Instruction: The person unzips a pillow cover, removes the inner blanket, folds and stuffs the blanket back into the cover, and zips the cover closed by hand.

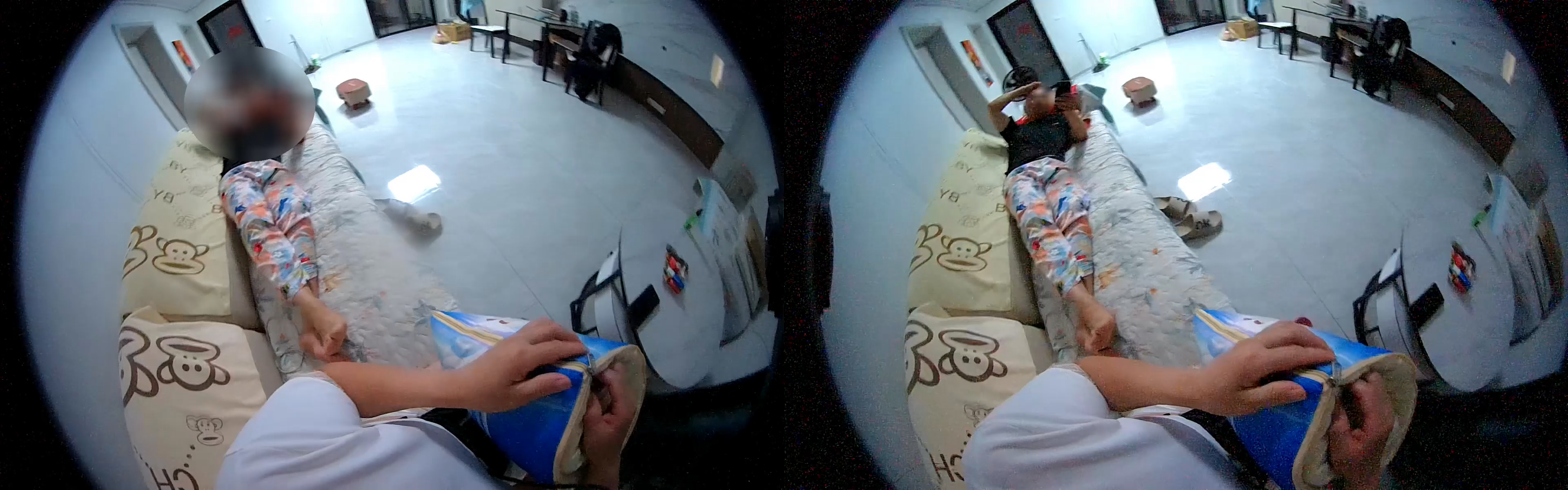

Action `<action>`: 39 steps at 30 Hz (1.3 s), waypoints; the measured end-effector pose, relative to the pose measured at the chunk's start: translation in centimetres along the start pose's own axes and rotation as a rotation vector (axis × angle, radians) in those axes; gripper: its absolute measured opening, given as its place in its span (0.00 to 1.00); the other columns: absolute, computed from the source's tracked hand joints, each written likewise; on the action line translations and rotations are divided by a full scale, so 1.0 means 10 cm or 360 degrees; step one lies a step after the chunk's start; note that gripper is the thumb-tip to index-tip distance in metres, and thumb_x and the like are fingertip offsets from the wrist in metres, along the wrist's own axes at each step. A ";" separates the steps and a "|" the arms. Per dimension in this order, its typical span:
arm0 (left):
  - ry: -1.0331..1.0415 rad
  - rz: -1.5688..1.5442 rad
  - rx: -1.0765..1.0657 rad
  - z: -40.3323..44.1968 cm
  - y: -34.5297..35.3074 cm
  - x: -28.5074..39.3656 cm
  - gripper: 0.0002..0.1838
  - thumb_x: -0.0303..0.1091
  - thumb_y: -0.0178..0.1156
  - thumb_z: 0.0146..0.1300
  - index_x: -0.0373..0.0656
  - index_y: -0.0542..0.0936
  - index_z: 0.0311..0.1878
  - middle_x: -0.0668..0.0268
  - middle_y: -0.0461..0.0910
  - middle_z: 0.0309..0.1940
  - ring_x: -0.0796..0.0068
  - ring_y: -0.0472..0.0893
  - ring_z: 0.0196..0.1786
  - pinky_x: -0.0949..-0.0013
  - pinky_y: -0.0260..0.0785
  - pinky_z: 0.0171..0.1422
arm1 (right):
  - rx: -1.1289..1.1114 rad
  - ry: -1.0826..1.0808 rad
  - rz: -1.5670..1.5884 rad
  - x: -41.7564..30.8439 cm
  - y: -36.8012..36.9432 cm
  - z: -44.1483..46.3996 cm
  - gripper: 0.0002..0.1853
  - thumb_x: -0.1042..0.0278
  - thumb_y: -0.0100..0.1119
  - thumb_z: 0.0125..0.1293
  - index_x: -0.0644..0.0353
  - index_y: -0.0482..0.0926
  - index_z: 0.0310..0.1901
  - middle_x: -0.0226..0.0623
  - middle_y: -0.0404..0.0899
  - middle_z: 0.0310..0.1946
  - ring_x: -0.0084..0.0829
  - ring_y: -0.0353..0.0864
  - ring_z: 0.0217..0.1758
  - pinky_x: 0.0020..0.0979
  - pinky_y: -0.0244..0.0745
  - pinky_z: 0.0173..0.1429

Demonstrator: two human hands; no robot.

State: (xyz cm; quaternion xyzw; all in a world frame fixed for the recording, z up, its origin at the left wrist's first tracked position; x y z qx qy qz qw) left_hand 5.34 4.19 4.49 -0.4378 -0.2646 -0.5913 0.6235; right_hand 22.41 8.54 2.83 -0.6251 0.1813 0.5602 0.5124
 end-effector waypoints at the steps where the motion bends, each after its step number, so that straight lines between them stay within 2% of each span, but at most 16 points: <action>1: -0.0057 0.0085 0.0056 -0.01 0.00 -0.04 0.23 0.39 0.60 0.66 0.36 0.75 0.60 0.53 0.74 0.54 0.53 0.71 0.60 0.55 0.58 0.70 | 0.0053 -0.0171 -0.0115 -0.12 -0.04 0.03 0.13 0.72 0.59 0.62 0.65 0.76 0.47 0.44 0.78 0.44 0.41 0.79 0.47 0.40 0.74 0.54; 2: -0.0108 0.0146 0.0088 -0.01 0.03 -0.07 0.24 0.39 0.61 0.65 0.36 0.74 0.61 0.52 0.73 0.56 0.53 0.71 0.61 0.55 0.57 0.71 | 0.0121 -0.0316 -0.0251 -0.24 -0.10 0.03 0.13 0.72 0.63 0.56 0.67 0.78 0.43 0.48 0.78 0.44 0.47 0.79 0.46 0.45 0.73 0.52; 4: -0.0249 0.0200 0.0006 0.01 0.01 -0.10 0.26 0.37 0.63 0.63 0.35 0.72 0.62 0.52 0.72 0.58 0.55 0.71 0.62 0.58 0.61 0.68 | 0.0053 -0.0396 -0.0347 -0.35 -0.06 0.12 0.13 0.74 0.64 0.53 0.65 0.79 0.41 0.48 0.78 0.40 0.49 0.79 0.44 0.45 0.74 0.51; 6: -0.0419 -0.0048 0.0010 0.04 -0.01 -0.14 0.25 0.34 0.65 0.62 0.35 0.73 0.60 0.53 0.72 0.56 0.60 0.72 0.60 0.63 0.64 0.64 | 0.0114 -0.0600 -0.0321 -0.35 -0.04 0.18 0.10 0.75 0.65 0.55 0.63 0.80 0.39 0.46 0.78 0.37 0.48 0.80 0.40 0.43 0.75 0.47; 9: -0.0383 -0.0048 0.0057 0.12 -0.03 -0.16 0.24 0.32 0.67 0.60 0.35 0.74 0.58 0.55 0.73 0.54 0.65 0.73 0.58 0.67 0.65 0.63 | 0.0280 -0.0543 -0.0211 -0.24 -0.02 0.25 0.08 0.76 0.66 0.55 0.62 0.80 0.37 0.43 0.79 0.36 0.46 0.81 0.39 0.40 0.76 0.44; 16: -0.0277 -0.0079 0.0151 0.08 -0.07 -0.16 0.21 0.35 0.68 0.59 0.35 0.77 0.52 0.57 0.75 0.51 0.66 0.74 0.56 0.67 0.66 0.61 | 0.0345 -0.0534 -0.0228 -0.27 0.01 0.27 0.09 0.74 0.68 0.57 0.61 0.79 0.38 0.42 0.78 0.33 0.42 0.81 0.35 0.39 0.76 0.38; 18: -0.0265 -0.0054 0.0145 0.10 -0.04 -0.15 0.19 0.35 0.69 0.59 0.35 0.79 0.50 0.57 0.76 0.50 0.67 0.75 0.55 0.67 0.66 0.60 | 0.0247 -0.0371 -0.0191 -0.20 0.02 0.27 0.09 0.72 0.68 0.57 0.60 0.78 0.38 0.41 0.78 0.32 0.43 0.81 0.35 0.40 0.76 0.38; 24: -0.0365 0.0184 0.0165 0.16 -0.04 -0.09 0.17 0.32 0.68 0.59 0.37 0.80 0.51 0.57 0.76 0.48 0.65 0.77 0.52 0.67 0.69 0.56 | 0.0391 -0.0743 -0.0390 -0.32 0.04 0.18 0.09 0.72 0.65 0.59 0.61 0.79 0.40 0.42 0.79 0.34 0.46 0.82 0.37 0.43 0.77 0.40; 26: -0.0327 0.0402 0.0235 0.16 -0.09 -0.06 0.17 0.27 0.68 0.57 0.38 0.80 0.50 0.55 0.79 0.46 0.59 0.79 0.51 0.64 0.71 0.55 | 0.0223 -0.0619 -0.0123 -0.23 0.09 0.19 0.11 0.74 0.63 0.60 0.64 0.79 0.44 0.46 0.79 0.38 0.47 0.81 0.40 0.43 0.77 0.45; 29: -0.0315 0.0391 0.0254 0.13 -0.15 -0.15 0.17 0.25 0.68 0.54 0.39 0.81 0.49 0.57 0.77 0.47 0.64 0.79 0.48 0.66 0.72 0.51 | 0.0052 -0.0597 -0.0090 -0.25 0.15 0.21 0.14 0.75 0.60 0.61 0.66 0.78 0.49 0.49 0.78 0.43 0.49 0.80 0.45 0.43 0.76 0.51; 32: -0.0258 0.0561 0.0247 0.13 -0.16 -0.11 0.17 0.24 0.68 0.53 0.40 0.82 0.48 0.57 0.77 0.45 0.62 0.79 0.47 0.65 0.73 0.51 | -0.0123 -0.0535 -0.0031 -0.23 0.19 0.26 0.17 0.75 0.59 0.60 0.69 0.76 0.52 0.51 0.76 0.46 0.50 0.79 0.48 0.42 0.75 0.53; 33: -0.0245 0.0756 0.0260 0.14 -0.17 -0.01 0.16 0.24 0.69 0.52 0.42 0.83 0.46 0.57 0.77 0.44 0.60 0.79 0.47 0.64 0.73 0.50 | -0.0175 -0.0614 0.0013 -0.29 0.21 0.26 0.17 0.75 0.59 0.60 0.69 0.76 0.52 0.51 0.76 0.46 0.50 0.79 0.48 0.42 0.75 0.53; 35: -0.0274 0.0836 0.0276 0.12 -0.20 0.06 0.15 0.28 0.69 0.53 0.42 0.82 0.45 0.57 0.76 0.42 0.58 0.78 0.47 0.63 0.73 0.50 | -0.0216 -0.0358 0.0101 -0.22 0.23 0.23 0.19 0.75 0.60 0.58 0.69 0.76 0.52 0.51 0.75 0.48 0.50 0.78 0.49 0.41 0.74 0.53; 36: -0.0263 0.0921 0.0236 0.13 -0.21 0.12 0.14 0.29 0.69 0.53 0.42 0.80 0.44 0.57 0.76 0.42 0.58 0.78 0.46 0.62 0.72 0.49 | -0.0285 -0.0427 0.0134 -0.21 0.29 0.21 0.19 0.75 0.60 0.58 0.69 0.76 0.52 0.51 0.75 0.48 0.50 0.78 0.49 0.41 0.74 0.53; 37: -0.0278 0.0975 0.0296 0.12 -0.27 0.14 0.14 0.29 0.69 0.53 0.42 0.80 0.44 0.57 0.76 0.42 0.58 0.78 0.46 0.62 0.72 0.49 | -0.0250 -0.0346 0.0194 -0.13 0.28 0.20 0.20 0.75 0.61 0.57 0.68 0.75 0.53 0.51 0.74 0.48 0.50 0.78 0.49 0.40 0.74 0.54; 39: -0.0303 0.0730 0.0143 0.15 -0.22 0.08 0.13 0.28 0.68 0.53 0.41 0.75 0.40 0.58 0.74 0.38 0.54 0.75 0.45 0.58 0.69 0.49 | -0.0230 -0.0281 0.0239 -0.07 0.31 0.22 0.22 0.74 0.61 0.55 0.67 0.75 0.53 0.51 0.74 0.48 0.50 0.77 0.49 0.40 0.74 0.54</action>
Point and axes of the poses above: each hand's wrist, its own z-axis towards the middle knuckle, its own y-axis out of the palm, x = y × z, the point moved 7 cm from there along z, towards the middle knuckle
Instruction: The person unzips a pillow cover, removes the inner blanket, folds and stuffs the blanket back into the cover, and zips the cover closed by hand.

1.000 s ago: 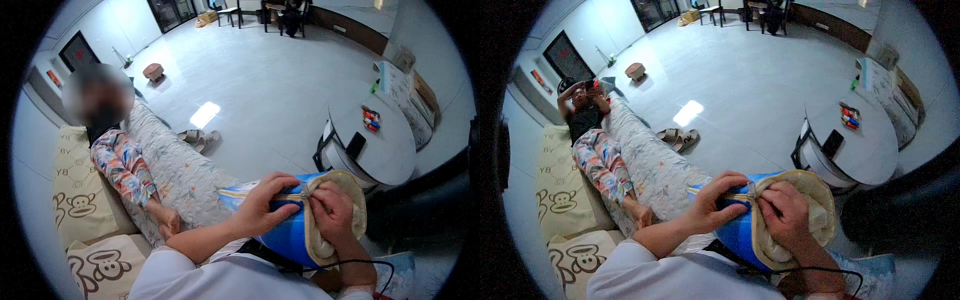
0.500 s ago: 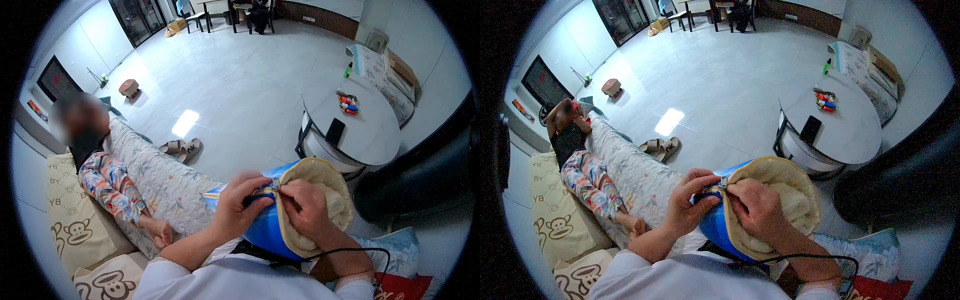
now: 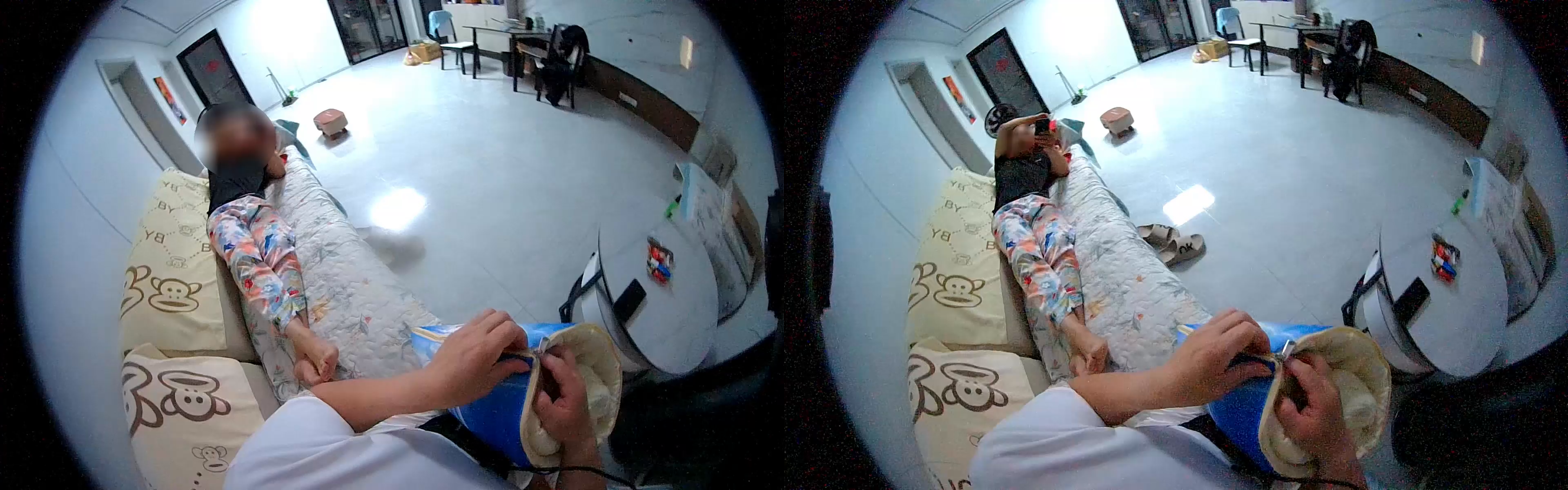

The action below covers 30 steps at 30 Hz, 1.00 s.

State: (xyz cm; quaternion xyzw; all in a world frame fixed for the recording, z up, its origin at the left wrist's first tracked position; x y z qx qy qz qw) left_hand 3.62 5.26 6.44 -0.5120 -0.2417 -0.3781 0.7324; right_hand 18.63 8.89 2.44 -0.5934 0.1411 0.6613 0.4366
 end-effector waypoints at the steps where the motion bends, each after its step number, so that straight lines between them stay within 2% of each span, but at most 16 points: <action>1: 0.0002 0.0009 0.0025 0.01 -0.03 0.00 0.13 0.28 0.68 0.53 0.41 0.75 0.40 0.58 0.74 0.38 0.54 0.75 0.45 0.58 0.69 0.49 | 0.0038 0.0006 -0.0078 0.01 0.00 0.01 0.20 0.74 0.62 0.54 0.67 0.76 0.51 0.51 0.73 0.47 0.50 0.77 0.49 0.40 0.73 0.54; 3: -0.0123 -0.0227 -0.0199 0.03 0.06 -0.07 0.13 0.28 0.67 0.53 0.39 0.73 0.38 0.57 0.73 0.36 0.54 0.73 0.45 0.58 0.68 0.48 | 0.0077 0.0005 -0.0156 0.01 0.00 0.02 0.19 0.74 0.63 0.54 0.67 0.77 0.49 0.51 0.73 0.46 0.51 0.77 0.49 0.41 0.73 0.54; 5: -0.0072 -0.0217 -0.0248 0.06 0.10 -0.11 0.13 0.28 0.67 0.53 0.39 0.73 0.37 0.57 0.73 0.36 0.53 0.73 0.44 0.58 0.68 0.47 | 0.0062 0.0117 -0.0260 0.02 0.01 0.04 0.16 0.75 0.64 0.52 0.66 0.78 0.44 0.51 0.73 0.44 0.52 0.76 0.48 0.42 0.73 0.52; 8: 0.0007 -0.0275 -0.0283 0.05 0.17 -0.15 0.12 0.28 0.67 0.52 0.39 0.72 0.35 0.57 0.73 0.35 0.53 0.73 0.43 0.59 0.67 0.46 | 0.0034 -0.0007 -0.0388 0.01 0.04 0.04 0.13 0.75 0.64 0.51 0.66 0.79 0.40 0.51 0.75 0.42 0.54 0.77 0.44 0.44 0.73 0.48; 10: 0.0039 -0.0331 -0.0265 0.05 0.15 -0.15 0.12 0.27 0.67 0.52 0.39 0.72 0.35 0.57 0.73 0.34 0.54 0.73 0.42 0.59 0.67 0.45 | -0.0022 -0.0011 -0.0395 -0.07 0.04 0.07 0.13 0.75 0.64 0.51 0.65 0.79 0.40 0.51 0.76 0.40 0.54 0.77 0.43 0.45 0.73 0.46; 12: 0.0000 -0.0418 -0.0300 0.05 0.14 -0.17 0.12 0.27 0.67 0.53 0.40 0.72 0.35 0.59 0.72 0.32 0.58 0.73 0.40 0.62 0.66 0.44 | -0.0077 -0.0007 -0.0398 -0.09 0.07 0.11 0.12 0.75 0.64 0.51 0.65 0.79 0.39 0.51 0.77 0.39 0.55 0.77 0.41 0.46 0.73 0.44; 17: -0.0178 -0.0743 -0.0302 0.05 0.17 -0.35 0.12 0.32 0.66 0.59 0.39 0.71 0.37 0.63 0.69 0.32 0.67 0.70 0.36 0.66 0.64 0.42 | 0.0056 0.0043 -0.0438 0.10 0.05 0.13 0.12 0.72 0.64 0.53 0.65 0.80 0.40 0.52 0.78 0.39 0.54 0.78 0.41 0.46 0.73 0.44; 19: -0.0210 -0.0843 -0.0310 0.07 0.17 -0.39 0.12 0.33 0.66 0.61 0.39 0.72 0.38 0.64 0.69 0.32 0.69 0.70 0.36 0.67 0.64 0.42 | 0.0064 -0.0051 -0.0473 0.03 0.06 0.13 0.13 0.71 0.63 0.55 0.64 0.80 0.43 0.51 0.77 0.40 0.53 0.78 0.41 0.45 0.73 0.45; 21: 0.0013 -0.0730 -0.0331 0.09 0.12 -0.30 0.11 0.34 0.64 0.63 0.40 0.73 0.40 0.65 0.69 0.34 0.71 0.70 0.36 0.69 0.63 0.41 | 0.0277 -0.0333 -0.0778 -0.10 0.04 0.02 0.15 0.71 0.63 0.56 0.64 0.80 0.46 0.48 0.76 0.43 0.50 0.77 0.42 0.44 0.73 0.46; 23: -0.0094 -0.0761 -0.0398 0.07 0.08 -0.27 0.10 0.33 0.64 0.64 0.40 0.74 0.42 0.63 0.71 0.37 0.70 0.72 0.39 0.69 0.66 0.43 | 0.0327 -0.0438 -0.0790 -0.20 0.03 -0.01 0.15 0.72 0.64 0.56 0.63 0.79 0.46 0.44 0.76 0.44 0.47 0.77 0.44 0.45 0.72 0.49; 25: -0.0017 -0.0707 -0.0363 0.05 0.03 -0.22 0.09 0.27 0.64 0.60 0.38 0.75 0.41 0.58 0.72 0.38 0.60 0.75 0.43 0.64 0.69 0.49 | 0.0363 -0.0715 -0.0657 -0.36 0.03 -0.07 0.15 0.73 0.65 0.55 0.61 0.79 0.46 0.42 0.76 0.43 0.46 0.76 0.45 0.46 0.72 0.50; 27: -0.0016 -0.0653 -0.0368 0.03 0.02 -0.23 0.09 0.27 0.64 0.60 0.39 0.75 0.42 0.58 0.73 0.38 0.59 0.76 0.44 0.64 0.69 0.49 | 0.0305 -0.0676 -0.0605 -0.40 0.06 -0.04 0.17 0.75 0.66 0.53 0.59 0.78 0.46 0.41 0.76 0.43 0.46 0.76 0.46 0.46 0.71 0.52; 29: -0.0017 -0.0634 -0.0423 -0.02 0.05 -0.24 0.09 0.26 0.63 0.60 0.39 0.76 0.42 0.58 0.73 0.38 0.57 0.76 0.44 0.63 0.70 0.49 | 0.0233 -0.0478 -0.0590 -0.32 0.08 -0.03 0.18 0.76 0.66 0.53 0.59 0.78 0.47 0.42 0.76 0.44 0.47 0.75 0.47 0.47 0.69 0.54; 30: -0.0004 -0.0551 -0.0326 -0.02 0.02 -0.27 0.09 0.26 0.63 0.59 0.40 0.76 0.42 0.58 0.73 0.39 0.57 0.76 0.43 0.63 0.70 0.48 | 0.0227 -0.0466 -0.0541 -0.30 0.08 -0.02 0.19 0.75 0.67 0.53 0.58 0.77 0.49 0.42 0.75 0.45 0.46 0.74 0.49 0.47 0.68 0.55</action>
Point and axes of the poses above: each hand's wrist, its own z-axis towards the middle knuckle, its own y-axis out of the palm, x = y × z, the point moved 7 cm from there along z, towards the middle knuckle
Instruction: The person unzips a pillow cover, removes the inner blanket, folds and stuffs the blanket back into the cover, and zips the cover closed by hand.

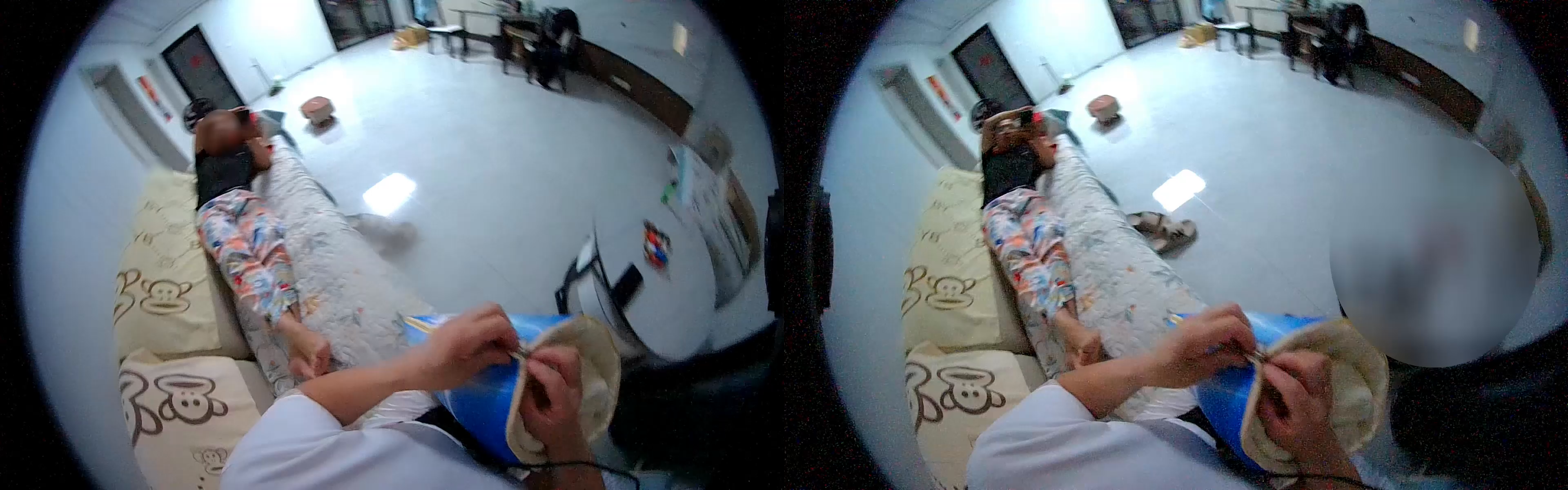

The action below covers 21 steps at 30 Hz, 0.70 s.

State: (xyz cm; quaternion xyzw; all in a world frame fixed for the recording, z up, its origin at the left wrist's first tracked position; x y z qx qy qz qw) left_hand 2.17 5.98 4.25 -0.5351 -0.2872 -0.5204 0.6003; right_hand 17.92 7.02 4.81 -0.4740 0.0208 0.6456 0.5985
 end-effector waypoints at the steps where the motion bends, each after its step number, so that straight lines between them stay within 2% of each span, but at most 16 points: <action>1: 0.0026 0.0079 0.0087 -0.01 -0.02 -0.01 0.09 0.26 0.63 0.59 0.41 0.77 0.42 0.57 0.73 0.40 0.57 0.76 0.43 0.62 0.70 0.46 | -0.0030 -0.0027 0.0003 -0.02 0.00 0.06 0.20 0.72 0.67 0.54 0.57 0.78 0.51 0.42 0.74 0.46 0.45 0.73 0.49 0.47 0.67 0.55; 3: 0.0046 0.0338 0.0292 -0.04 -0.07 0.07 0.09 0.26 0.63 0.58 0.42 0.78 0.42 0.58 0.74 0.39 0.57 0.77 0.42 0.61 0.70 0.44 | -0.0045 -0.0013 -0.0097 -0.01 -0.02 0.10 0.22 0.69 0.69 0.54 0.55 0.79 0.52 0.38 0.74 0.44 0.42 0.73 0.47 0.44 0.65 0.54; 5: 0.0221 0.1003 0.0466 -0.11 -0.07 0.29 0.11 0.31 0.66 0.58 0.44 0.78 0.43 0.59 0.75 0.35 0.58 0.77 0.38 0.61 0.69 0.39 | -0.0072 0.0012 -0.0232 -0.03 -0.04 0.13 0.21 0.67 0.69 0.53 0.54 0.80 0.52 0.36 0.74 0.42 0.40 0.73 0.46 0.43 0.65 0.53; 7: -0.0063 0.0674 0.0360 -0.18 -0.02 0.26 0.18 0.36 0.70 0.56 0.40 0.75 0.46 0.58 0.75 0.34 0.59 0.77 0.34 0.61 0.69 0.37 | -0.0112 0.0007 -0.0333 -0.08 -0.02 0.15 0.21 0.66 0.69 0.53 0.53 0.81 0.51 0.33 0.74 0.41 0.38 0.73 0.45 0.42 0.64 0.52; 9: -0.0122 0.0668 0.0313 -0.16 0.02 0.34 0.21 0.37 0.71 0.55 0.39 0.74 0.46 0.58 0.75 0.32 0.59 0.77 0.33 0.61 0.70 0.36 | -0.0144 -0.0009 -0.0351 -0.12 0.01 0.14 0.19 0.64 0.69 0.52 0.52 0.83 0.49 0.30 0.73 0.39 0.35 0.73 0.43 0.41 0.64 0.50; 11: -0.0177 0.0673 0.0289 -0.15 0.02 0.33 0.23 0.38 0.72 0.54 0.38 0.73 0.46 0.58 0.75 0.31 0.60 0.77 0.31 0.61 0.70 0.35 | -0.0134 -0.0029 -0.0301 -0.09 0.04 0.12 0.20 0.63 0.68 0.51 0.54 0.83 0.49 0.33 0.74 0.41 0.37 0.74 0.44 0.42 0.65 0.50; 13: -0.0280 0.0711 0.0250 -0.13 -0.01 0.26 0.22 0.36 0.71 0.55 0.39 0.71 0.46 0.60 0.76 0.31 0.69 0.78 0.31 0.68 0.72 0.35 | -0.0116 -0.0163 -0.0175 -0.10 0.07 0.13 0.16 0.66 0.70 0.52 0.57 0.85 0.44 0.36 0.75 0.40 0.36 0.74 0.40 0.41 0.66 0.47; 14: -0.0336 0.0632 0.0201 -0.11 -0.03 0.29 0.17 0.30 0.68 0.55 0.37 0.73 0.44 0.58 0.77 0.32 0.66 0.80 0.33 0.68 0.74 0.37 | -0.0107 -0.0160 -0.0184 -0.10 0.06 0.14 0.16 0.66 0.70 0.52 0.57 0.85 0.44 0.36 0.75 0.40 0.36 0.74 0.40 0.41 0.66 0.47; 15: -0.0329 0.0631 0.0196 -0.12 -0.04 0.27 0.17 0.30 0.68 0.55 0.37 0.73 0.44 0.58 0.77 0.32 0.66 0.80 0.33 0.68 0.74 0.37 | -0.0101 -0.0192 -0.0173 -0.11 0.06 0.15 0.15 0.68 0.70 0.52 0.58 0.85 0.43 0.37 0.76 0.41 0.37 0.75 0.41 0.41 0.67 0.46; 18: -0.0250 0.0747 0.0193 -0.14 -0.03 0.27 0.11 0.21 0.60 0.53 0.35 0.75 0.41 0.56 0.79 0.32 0.63 0.81 0.31 0.67 0.77 0.36 | -0.0097 -0.0205 -0.0116 -0.12 0.04 0.13 0.15 0.71 0.70 0.52 0.58 0.84 0.43 0.38 0.77 0.43 0.38 0.76 0.43 0.40 0.69 0.47; 20: -0.0189 0.0763 0.0206 -0.15 -0.02 0.24 0.10 0.21 0.59 0.54 0.35 0.75 0.40 0.56 0.79 0.31 0.63 0.81 0.29 0.67 0.76 0.35 | -0.0100 -0.0187 -0.0072 -0.11 0.06 0.10 0.16 0.72 0.69 0.52 0.58 0.83 0.45 0.38 0.77 0.44 0.38 0.76 0.43 0.40 0.69 0.47; 21: -0.0126 0.0778 0.0223 -0.15 -0.02 0.25 0.08 0.21 0.58 0.55 0.34 0.76 0.40 0.55 0.79 0.30 0.64 0.81 0.28 0.68 0.75 0.33 | 0.0032 -0.0062 0.0087 -0.03 0.04 0.06 0.17 0.72 0.69 0.53 0.57 0.82 0.47 0.38 0.77 0.44 0.37 0.76 0.43 0.40 0.69 0.48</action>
Point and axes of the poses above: each hand's wrist, its own z-axis towards the middle knuckle, its own y-axis out of the palm, x = y × z, the point moved 7 cm from there along z, towards the middle knuckle
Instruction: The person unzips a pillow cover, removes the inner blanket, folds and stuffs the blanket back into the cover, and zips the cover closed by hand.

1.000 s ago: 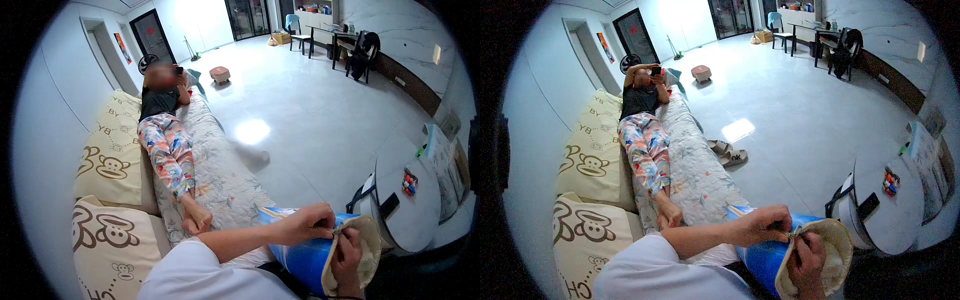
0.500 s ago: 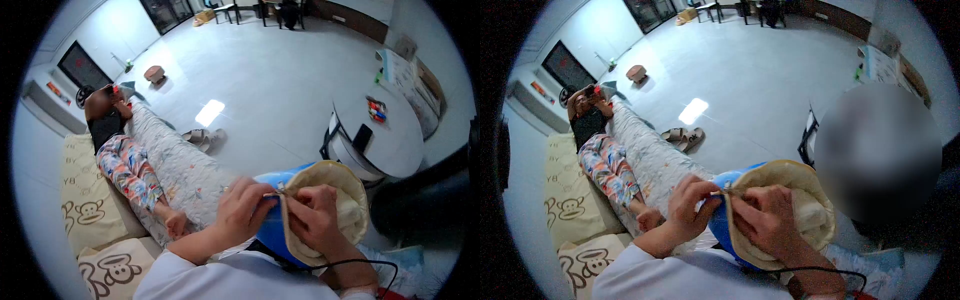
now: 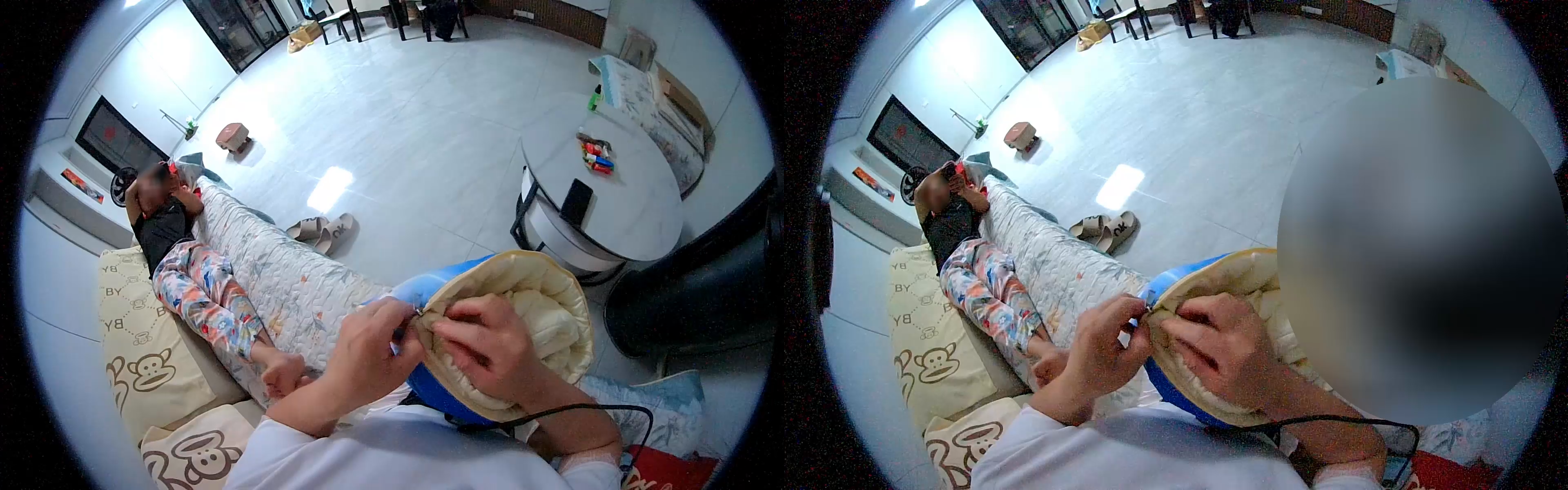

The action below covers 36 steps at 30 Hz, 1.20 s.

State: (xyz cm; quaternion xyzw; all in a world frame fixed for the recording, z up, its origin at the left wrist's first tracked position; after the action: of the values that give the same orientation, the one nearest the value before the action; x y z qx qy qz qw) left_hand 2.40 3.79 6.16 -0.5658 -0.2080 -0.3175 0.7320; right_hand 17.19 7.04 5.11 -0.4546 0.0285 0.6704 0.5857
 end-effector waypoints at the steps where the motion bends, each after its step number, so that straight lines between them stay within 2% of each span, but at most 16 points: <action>1: 0.0005 -0.0002 0.0001 0.00 0.01 0.00 0.08 0.21 0.58 0.55 0.34 0.76 0.40 0.55 0.79 0.30 0.64 0.81 0.28 0.68 0.75 0.33 | 0.0139 0.0122 0.0152 0.06 -0.04 -0.03 0.18 0.72 0.69 0.54 0.56 0.81 0.49 0.37 0.77 0.43 0.37 0.76 0.43 0.40 0.69 0.49; 5: -0.0028 0.0005 0.0086 -0.01 0.03 0.00 0.05 0.21 0.54 0.56 0.34 0.76 0.37 0.55 0.78 0.27 0.66 0.80 0.26 0.70 0.72 0.31 | 0.0159 0.0104 -0.0030 0.01 -0.09 -0.03 0.20 0.71 0.69 0.55 0.55 0.79 0.51 0.36 0.77 0.42 0.36 0.76 0.42 0.40 0.68 0.50; 10: -0.0127 -0.0106 0.0160 -0.01 0.04 -0.06 0.04 0.21 0.53 0.57 0.34 0.76 0.35 0.58 0.77 0.23 0.71 0.79 0.24 0.70 0.71 0.29 | -0.0079 -0.0021 -0.0265 -0.09 -0.03 0.06 0.17 0.72 0.70 0.49 0.55 0.82 0.43 0.33 0.76 0.37 0.33 0.76 0.39 0.38 0.67 0.46; 13: -0.0259 -0.0255 0.0151 -0.01 0.05 -0.13 0.02 0.24 0.57 0.57 0.36 0.76 0.33 0.55 0.76 0.23 0.64 0.78 0.23 0.66 0.70 0.27 | -0.0058 -0.0055 -0.0213 -0.07 -0.01 0.07 0.16 0.74 0.69 0.43 0.55 0.82 0.39 0.32 0.75 0.34 0.33 0.76 0.39 0.38 0.66 0.44; 15: -0.0284 -0.0366 0.0134 -0.01 0.05 -0.14 0.07 0.27 0.51 0.62 0.35 0.76 0.34 0.65 0.75 0.21 0.78 0.75 0.24 0.72 0.69 0.29 | -0.0064 -0.0048 -0.0212 -0.06 0.01 0.08 0.16 0.74 0.69 0.42 0.55 0.82 0.37 0.31 0.75 0.34 0.33 0.77 0.39 0.39 0.66 0.44; 16: -0.0283 -0.0367 0.0133 -0.02 0.06 -0.17 0.07 0.27 0.51 0.62 0.35 0.76 0.34 0.65 0.75 0.21 0.78 0.75 0.24 0.72 0.69 0.29 | -0.0070 -0.0040 -0.0213 -0.06 0.01 0.09 0.16 0.74 0.69 0.40 0.56 0.82 0.36 0.31 0.75 0.34 0.34 0.77 0.39 0.39 0.66 0.43; 20: -0.0286 -0.1158 0.0508 0.02 -0.09 -0.51 0.09 0.21 0.44 0.63 0.32 0.75 0.33 0.60 0.78 0.29 0.77 0.76 0.34 0.74 0.70 0.40 | -0.0257 -0.0103 -0.0272 -0.09 0.06 0.00 0.16 0.68 0.69 0.44 0.55 0.80 0.37 0.34 0.73 0.35 0.36 0.77 0.39 0.40 0.66 0.44; 21: -0.0254 -0.1098 0.0446 0.01 -0.14 -0.59 0.11 0.19 0.43 0.64 0.33 0.77 0.38 0.56 0.80 0.37 0.72 0.79 0.41 0.71 0.71 0.48 | -0.0216 -0.0088 -0.0230 -0.11 0.06 -0.02 0.15 0.71 0.69 0.41 0.55 0.81 0.35 0.34 0.74 0.34 0.36 0.78 0.39 0.40 0.67 0.45; 22: -0.0255 -0.1101 0.0452 0.02 -0.11 -0.63 0.11 0.19 0.43 0.64 0.33 0.77 0.38 0.56 0.80 0.37 0.72 0.79 0.41 0.71 0.71 0.48 | -0.0176 -0.0072 -0.0185 -0.12 0.04 -0.03 0.15 0.74 0.69 0.39 0.56 0.82 0.34 0.34 0.75 0.33 0.36 0.78 0.40 0.41 0.68 0.45; 24: 0.0022 -0.0766 0.0148 0.03 0.01 -0.50 0.09 0.19 0.48 0.65 0.35 0.78 0.42 0.55 0.80 0.44 0.66 0.80 0.47 0.67 0.71 0.54 | -0.0171 -0.0070 -0.0162 -0.16 0.02 -0.01 0.14 0.74 0.68 0.40 0.58 0.82 0.34 0.36 0.78 0.36 0.38 0.78 0.40 0.42 0.69 0.46; 25: 0.0027 -0.0756 -0.0048 0.02 0.08 -0.41 0.09 0.19 0.55 0.64 0.38 0.79 0.45 0.55 0.79 0.50 0.62 0.79 0.53 0.64 0.70 0.59 | -0.0150 -0.0022 -0.0201 -0.13 0.01 0.00 0.13 0.75 0.67 0.42 0.58 0.82 0.34 0.37 0.80 0.38 0.38 0.78 0.41 0.43 0.69 0.47; 27: 0.0185 -0.0642 -0.0035 -0.02 0.07 -0.32 0.13 0.21 0.60 0.62 0.39 0.78 0.50 0.55 0.74 0.57 0.62 0.76 0.58 0.63 0.69 0.60 | -0.0113 -0.0004 -0.0172 -0.08 0.01 0.00 0.09 0.75 0.64 0.48 0.59 0.81 0.34 0.40 0.82 0.44 0.43 0.78 0.43 0.47 0.69 0.51; 30: 0.0219 -0.0755 -0.0095 -0.09 0.10 -0.32 0.16 0.27 0.62 0.63 0.40 0.78 0.54 0.56 0.72 0.59 0.60 0.72 0.62 0.61 0.68 0.62 | -0.0270 -0.0035 -0.0259 -0.08 0.07 -0.03 0.17 0.68 0.68 0.49 0.58 0.79 0.42 0.40 0.81 0.46 0.46 0.77 0.47 0.49 0.69 0.52; 33: 0.0266 -0.0790 -0.0071 -0.10 0.10 -0.33 0.20 0.36 0.65 0.62 0.41 0.78 0.56 0.56 0.73 0.59 0.58 0.73 0.61 0.59 0.67 0.64 | -0.0282 -0.0085 -0.0278 -0.06 0.11 -0.06 0.20 0.68 0.66 0.51 0.59 0.77 0.48 0.44 0.81 0.45 0.51 0.77 0.46 0.53 0.68 0.54; 34: 0.0273 -0.0781 -0.0055 -0.10 0.10 -0.32 0.20 0.36 0.65 0.62 0.41 0.78 0.56 0.56 0.73 0.59 0.58 0.73 0.61 0.59 0.67 0.64 | -0.0284 -0.0105 -0.0280 -0.10 0.12 -0.05 0.20 0.68 0.66 0.51 0.59 0.77 0.48 0.44 0.81 0.45 0.51 0.77 0.46 0.53 0.68 0.54; 36: 0.0242 -0.0771 -0.0064 -0.09 0.13 -0.30 0.21 0.35 0.65 0.62 0.41 0.77 0.58 0.57 0.72 0.59 0.58 0.73 0.61 0.59 0.67 0.64 | -0.0198 0.0213 -0.0105 -0.06 0.10 -0.03 0.10 0.73 0.60 0.56 0.61 0.77 0.41 0.50 0.79 0.44 0.53 0.75 0.47 0.48 0.67 0.54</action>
State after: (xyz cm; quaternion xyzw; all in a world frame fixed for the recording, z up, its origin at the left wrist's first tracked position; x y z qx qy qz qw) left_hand 1.13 3.80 2.99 -0.4883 -0.2756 -0.5293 0.6367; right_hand 16.49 6.08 4.89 -0.5346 0.0108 0.6194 0.5748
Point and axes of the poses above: each hand's wrist, its own z-axis towards the middle knuckle, its own y-axis out of the palm, x = y × z, the point moved 7 cm from there along z, towards the middle knuckle
